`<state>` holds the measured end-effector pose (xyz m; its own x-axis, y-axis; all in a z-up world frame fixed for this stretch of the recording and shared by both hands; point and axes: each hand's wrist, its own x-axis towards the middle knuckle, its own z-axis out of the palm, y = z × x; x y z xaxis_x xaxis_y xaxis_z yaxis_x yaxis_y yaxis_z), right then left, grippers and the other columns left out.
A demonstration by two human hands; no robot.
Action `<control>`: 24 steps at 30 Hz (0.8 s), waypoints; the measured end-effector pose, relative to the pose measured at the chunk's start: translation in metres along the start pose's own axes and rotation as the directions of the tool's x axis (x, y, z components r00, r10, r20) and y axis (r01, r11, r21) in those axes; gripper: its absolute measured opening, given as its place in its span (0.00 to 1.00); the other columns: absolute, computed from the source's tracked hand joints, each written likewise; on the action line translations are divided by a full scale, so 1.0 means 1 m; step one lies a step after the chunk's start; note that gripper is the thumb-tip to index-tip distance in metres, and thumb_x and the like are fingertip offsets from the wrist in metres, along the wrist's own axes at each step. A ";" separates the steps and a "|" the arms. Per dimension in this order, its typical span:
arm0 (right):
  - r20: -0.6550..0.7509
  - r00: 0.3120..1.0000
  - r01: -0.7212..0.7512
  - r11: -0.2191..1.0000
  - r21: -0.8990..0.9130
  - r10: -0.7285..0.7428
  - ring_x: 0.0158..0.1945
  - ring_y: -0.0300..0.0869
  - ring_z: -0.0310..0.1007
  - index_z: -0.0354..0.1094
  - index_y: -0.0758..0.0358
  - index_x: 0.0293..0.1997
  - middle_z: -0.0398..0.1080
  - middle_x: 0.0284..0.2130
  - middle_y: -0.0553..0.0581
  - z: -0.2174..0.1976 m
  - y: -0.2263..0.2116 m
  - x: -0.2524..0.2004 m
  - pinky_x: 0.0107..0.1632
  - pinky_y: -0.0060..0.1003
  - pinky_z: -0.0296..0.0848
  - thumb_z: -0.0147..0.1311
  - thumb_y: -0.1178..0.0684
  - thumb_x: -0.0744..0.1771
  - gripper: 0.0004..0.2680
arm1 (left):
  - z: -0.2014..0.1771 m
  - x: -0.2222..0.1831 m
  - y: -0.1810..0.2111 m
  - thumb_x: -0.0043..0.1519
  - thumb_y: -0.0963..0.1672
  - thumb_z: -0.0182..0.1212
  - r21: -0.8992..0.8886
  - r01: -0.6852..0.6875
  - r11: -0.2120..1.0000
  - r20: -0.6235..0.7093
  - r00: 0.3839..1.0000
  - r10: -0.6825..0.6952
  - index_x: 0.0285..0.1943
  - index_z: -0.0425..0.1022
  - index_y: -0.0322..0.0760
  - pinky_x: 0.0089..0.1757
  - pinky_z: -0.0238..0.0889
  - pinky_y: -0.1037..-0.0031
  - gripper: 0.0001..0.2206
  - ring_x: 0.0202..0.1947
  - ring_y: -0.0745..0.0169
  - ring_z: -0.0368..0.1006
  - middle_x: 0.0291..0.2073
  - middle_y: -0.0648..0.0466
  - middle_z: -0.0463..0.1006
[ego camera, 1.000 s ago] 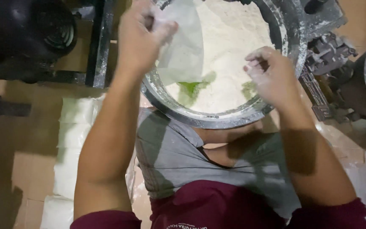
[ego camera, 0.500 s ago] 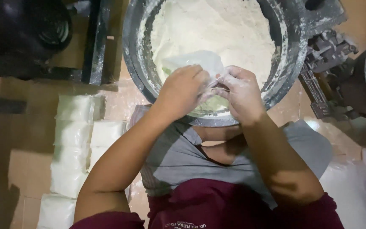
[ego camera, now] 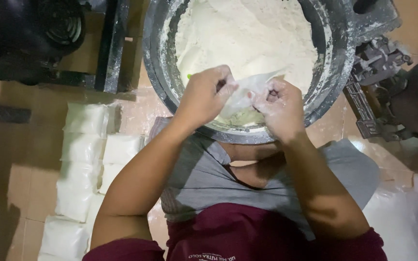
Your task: Packaging white powder from a large basin into small plastic bags using a scoop and arranging the filled bags on the floor.
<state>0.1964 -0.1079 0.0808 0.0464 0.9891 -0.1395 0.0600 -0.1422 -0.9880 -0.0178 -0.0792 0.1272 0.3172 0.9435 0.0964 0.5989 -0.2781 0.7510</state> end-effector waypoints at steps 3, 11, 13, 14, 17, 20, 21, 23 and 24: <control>-0.054 0.996 0.054 0.942 -0.331 -0.075 0.23 0.40 0.68 0.61 0.65 0.30 0.61 0.19 0.55 -0.003 0.000 0.002 0.24 0.36 0.67 0.60 0.66 0.64 0.08 | -0.007 0.000 0.020 0.65 0.41 0.56 0.183 0.060 0.981 -0.152 0.988 -0.032 0.39 0.72 0.38 0.36 0.70 0.59 0.03 0.30 0.42 0.79 0.25 0.46 0.76; -0.234 0.928 0.136 0.849 -0.510 -0.289 0.25 0.48 0.67 0.61 0.62 0.27 0.60 0.19 0.60 0.015 0.002 0.012 0.31 0.41 0.65 0.58 0.59 0.62 0.06 | 0.017 -0.003 0.026 0.65 0.41 0.55 -0.099 -0.040 0.994 -0.049 0.998 0.035 0.46 0.66 0.42 0.39 0.71 0.54 0.04 0.37 0.35 0.79 0.33 0.44 0.78; -0.252 0.878 0.205 0.796 -0.570 -0.407 0.27 0.54 0.68 0.57 0.63 0.28 0.58 0.20 0.63 0.011 -0.002 0.009 0.33 0.44 0.66 0.54 0.61 0.62 0.06 | 0.014 -0.002 0.018 0.66 0.41 0.54 0.126 -0.176 0.976 0.012 0.984 0.175 0.45 0.68 0.43 0.37 0.69 0.56 0.03 0.36 0.38 0.78 0.33 0.47 0.75; -0.147 0.881 0.275 0.739 -0.615 -0.450 0.29 0.57 0.68 0.58 0.64 0.29 0.58 0.23 0.62 0.010 -0.012 0.004 0.35 0.48 0.67 0.56 0.64 0.61 0.07 | 0.012 0.000 0.014 0.65 0.40 0.54 0.254 -0.141 0.957 0.022 0.990 0.140 0.43 0.69 0.39 0.34 0.68 0.53 0.01 0.34 0.34 0.76 0.33 0.43 0.73; 0.009 0.885 0.363 0.680 -0.637 -0.465 0.32 0.61 0.68 0.59 0.64 0.32 0.58 0.28 0.59 0.018 -0.031 -0.011 0.37 0.51 0.68 0.57 0.68 0.61 0.09 | 0.011 0.007 0.019 0.64 0.39 0.55 0.483 -0.187 0.855 -0.027 0.973 0.229 0.41 0.72 0.37 0.31 0.64 0.55 0.01 0.31 0.38 0.72 0.34 0.42 0.71; -0.042 0.889 0.357 0.749 -0.559 -0.455 0.35 0.58 0.69 0.60 0.65 0.35 0.59 0.31 0.59 0.023 -0.038 -0.006 0.42 0.48 0.71 0.51 0.70 0.62 0.07 | 0.021 0.009 0.015 0.62 0.40 0.59 0.636 -0.287 0.716 -0.067 0.904 0.422 0.39 0.76 0.40 0.29 0.58 0.61 0.02 0.33 0.45 0.70 0.38 0.45 0.71; -0.134 0.894 0.319 0.816 -0.482 -0.428 0.36 0.55 0.70 0.62 0.65 0.36 0.60 0.32 0.60 0.024 -0.039 -0.004 0.45 0.46 0.72 0.46 0.72 0.63 0.07 | 0.027 0.006 0.011 0.61 0.41 0.61 0.678 -0.309 0.668 -0.056 0.883 0.466 0.38 0.78 0.41 0.29 0.56 0.62 0.02 0.35 0.45 0.68 0.42 0.44 0.71; -0.169 0.900 0.298 0.850 -0.435 -0.402 0.32 0.48 0.70 0.63 0.67 0.40 0.61 0.29 0.57 0.013 -0.031 0.002 0.39 0.40 0.71 0.46 0.73 0.62 0.09 | 0.017 0.005 0.010 0.57 0.40 0.62 0.563 -0.324 0.760 0.079 0.937 0.340 0.37 0.80 0.42 0.34 0.60 0.61 0.03 0.41 0.44 0.68 0.45 0.46 0.71; -0.204 0.906 0.275 0.881 -0.386 -0.372 0.28 0.40 0.69 0.65 0.69 0.44 0.62 0.26 0.55 0.007 -0.027 0.005 0.32 0.35 0.70 0.46 0.74 0.62 0.12 | 0.013 0.004 0.008 0.54 0.40 0.64 0.440 -0.306 0.844 0.232 0.947 0.222 0.35 0.82 0.43 0.39 0.64 0.59 0.05 0.47 0.42 0.68 0.48 0.48 0.72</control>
<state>0.1878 -0.0990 0.1062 0.2231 0.9410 0.2547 0.4506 0.1321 -0.8829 -0.0019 -0.0797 0.1254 0.6039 0.7898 0.1069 0.7322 -0.6028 0.3170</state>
